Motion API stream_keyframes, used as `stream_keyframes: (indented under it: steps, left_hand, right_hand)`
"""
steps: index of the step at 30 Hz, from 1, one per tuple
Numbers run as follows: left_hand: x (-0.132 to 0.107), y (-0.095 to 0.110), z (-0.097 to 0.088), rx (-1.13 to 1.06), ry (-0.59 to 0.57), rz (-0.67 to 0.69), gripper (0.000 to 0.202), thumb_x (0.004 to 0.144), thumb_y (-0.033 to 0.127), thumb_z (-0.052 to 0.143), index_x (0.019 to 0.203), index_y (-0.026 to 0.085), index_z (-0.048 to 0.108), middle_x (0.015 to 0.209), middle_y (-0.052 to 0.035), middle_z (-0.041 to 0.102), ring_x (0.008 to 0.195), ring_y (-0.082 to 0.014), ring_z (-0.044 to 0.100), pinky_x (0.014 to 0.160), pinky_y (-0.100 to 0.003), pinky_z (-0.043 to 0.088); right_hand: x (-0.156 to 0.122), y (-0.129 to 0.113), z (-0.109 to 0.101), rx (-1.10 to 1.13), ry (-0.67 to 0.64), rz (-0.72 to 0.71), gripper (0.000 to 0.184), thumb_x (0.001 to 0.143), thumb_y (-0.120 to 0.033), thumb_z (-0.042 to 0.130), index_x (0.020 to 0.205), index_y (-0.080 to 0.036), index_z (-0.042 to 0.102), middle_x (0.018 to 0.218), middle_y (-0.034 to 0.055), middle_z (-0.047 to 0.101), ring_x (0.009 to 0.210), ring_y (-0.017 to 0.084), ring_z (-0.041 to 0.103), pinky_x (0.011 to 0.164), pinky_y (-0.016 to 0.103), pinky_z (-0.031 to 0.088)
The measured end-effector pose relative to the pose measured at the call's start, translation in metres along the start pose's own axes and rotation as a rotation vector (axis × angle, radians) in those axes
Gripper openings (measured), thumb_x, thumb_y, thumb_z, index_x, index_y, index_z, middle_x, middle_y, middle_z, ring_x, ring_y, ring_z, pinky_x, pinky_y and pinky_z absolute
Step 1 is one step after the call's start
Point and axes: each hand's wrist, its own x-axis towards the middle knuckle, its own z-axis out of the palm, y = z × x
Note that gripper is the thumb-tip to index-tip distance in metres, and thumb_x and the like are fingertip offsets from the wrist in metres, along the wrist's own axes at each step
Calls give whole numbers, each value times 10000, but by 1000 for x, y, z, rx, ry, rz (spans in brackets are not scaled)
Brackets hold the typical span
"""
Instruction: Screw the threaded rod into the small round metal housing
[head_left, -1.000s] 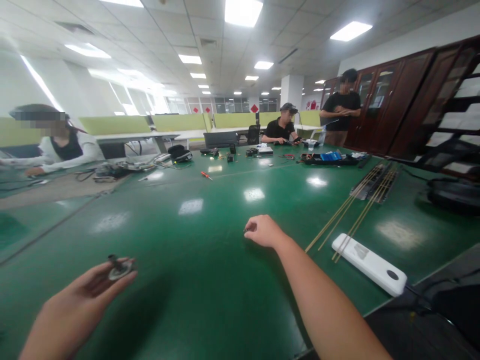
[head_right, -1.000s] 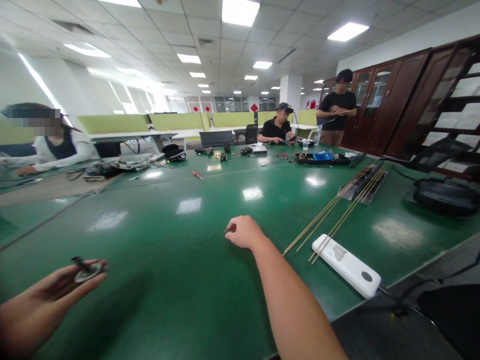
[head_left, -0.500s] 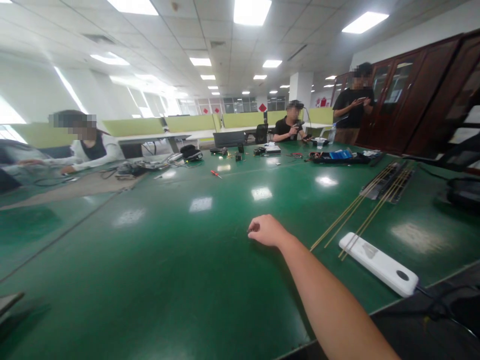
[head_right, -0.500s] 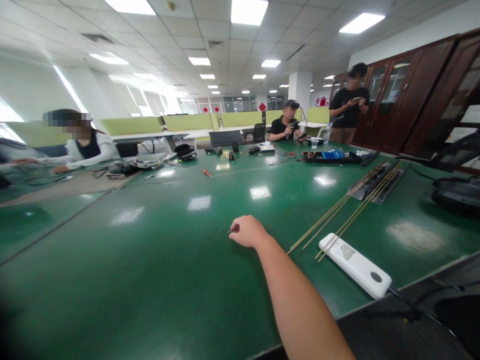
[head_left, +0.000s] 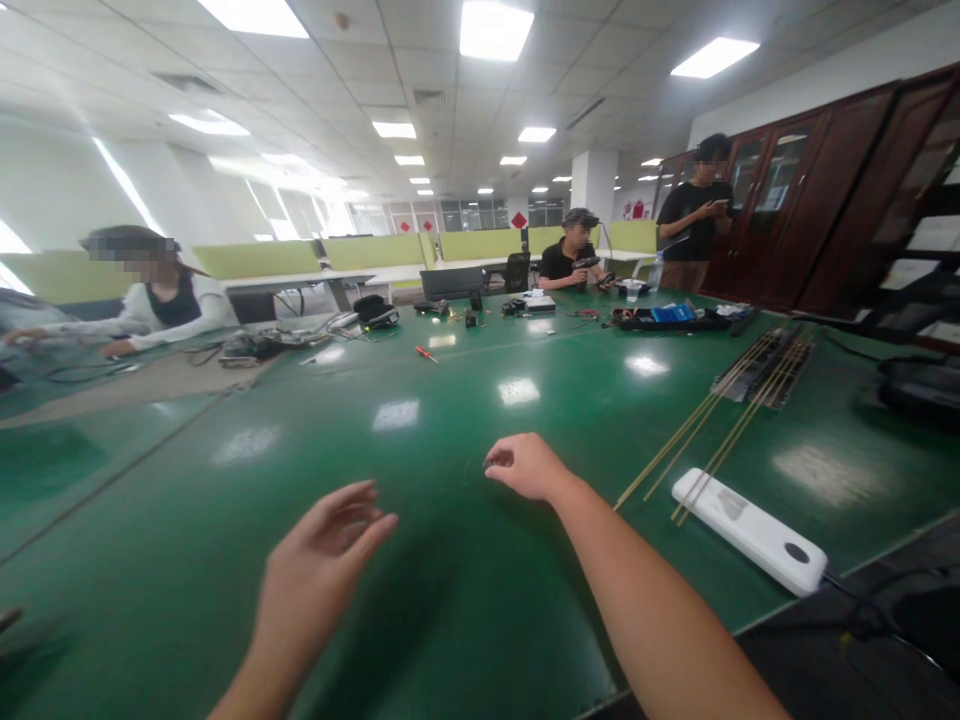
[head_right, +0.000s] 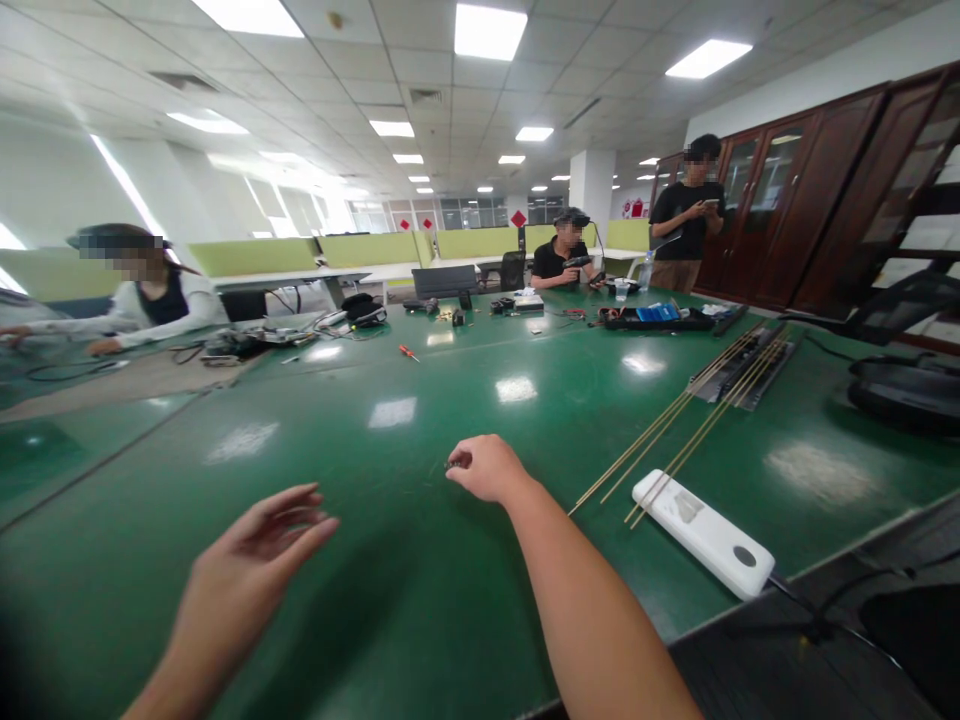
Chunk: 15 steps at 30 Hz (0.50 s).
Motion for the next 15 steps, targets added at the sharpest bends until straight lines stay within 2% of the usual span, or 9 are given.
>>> stream_keyframes:
  steps: [2, 3, 4, 6, 8, 10, 15]
  left_hand:
    - [17, 4, 53, -335, -113, -196, 683, 583, 463, 863, 1154, 169, 630, 1117, -110, 672, 946, -232, 678, 825, -321, 575]
    - [27, 4, 78, -475, -132, -290, 714, 543, 400, 898, 1160, 166, 626, 1161, -116, 657, 976, -228, 668, 806, -297, 573]
    - [36, 3, 101, -566, -119, -383, 724, 504, 333, 924, 1143, 157, 633, 1180, -123, 652, 1005, -226, 657, 798, -279, 568]
    - [49, -1, 134, -602, -140, -429, 633, 530, 310, 920, 1079, 127, 663, 1149, -142, 666, 1008, -225, 655, 792, -266, 560]
    - [55, -5, 150, -616, -179, -437, 509, 576, 333, 903, 976, 95, 697, 1047, -153, 698, 959, -223, 670, 796, -271, 556]
    - [56, -7, 156, -640, -209, -447, 457, 598, 335, 894, 934, 88, 708, 973, -149, 716, 911, -218, 683, 801, -280, 557]
    - [53, 1, 159, -700, -215, -499, 430, 672, 252, 849, 1036, 92, 685, 967, -159, 726, 848, -215, 706, 789, -313, 570]
  right_hand:
    - [1, 0, 1, 36, 36, -5, 191, 766, -286, 708, 923, -188, 757, 778, 22, 727, 682, 130, 639, 639, 221, 460]
    - [2, 1, 2, 53, 53, -7, 197, 765, -285, 709, 924, -180, 756, 774, 25, 727, 681, 131, 639, 636, 219, 459]
    - [2, 1, 2, 68, 69, -7, 202, 766, -287, 706, 926, -174, 754, 772, 28, 727, 680, 131, 640, 632, 217, 458]
    - [3, 2, 1, 75, 91, -2, 203, 775, -302, 694, 921, -174, 753, 768, 29, 729, 677, 135, 640, 620, 217, 450]
    - [2, 3, -1, 52, 99, 3, 187, 785, -313, 676, 895, -185, 756, 762, 27, 731, 673, 141, 638, 603, 221, 436]
    - [2, 2, -2, 10, 101, 2, 157, 786, -295, 658, 862, -199, 757, 760, 24, 734, 672, 146, 633, 596, 226, 421]
    - [0, -3, 0, -10, 129, -11, 142, 787, -244, 618, 834, -203, 745, 731, 11, 717, 648, 137, 609, 592, 226, 407]
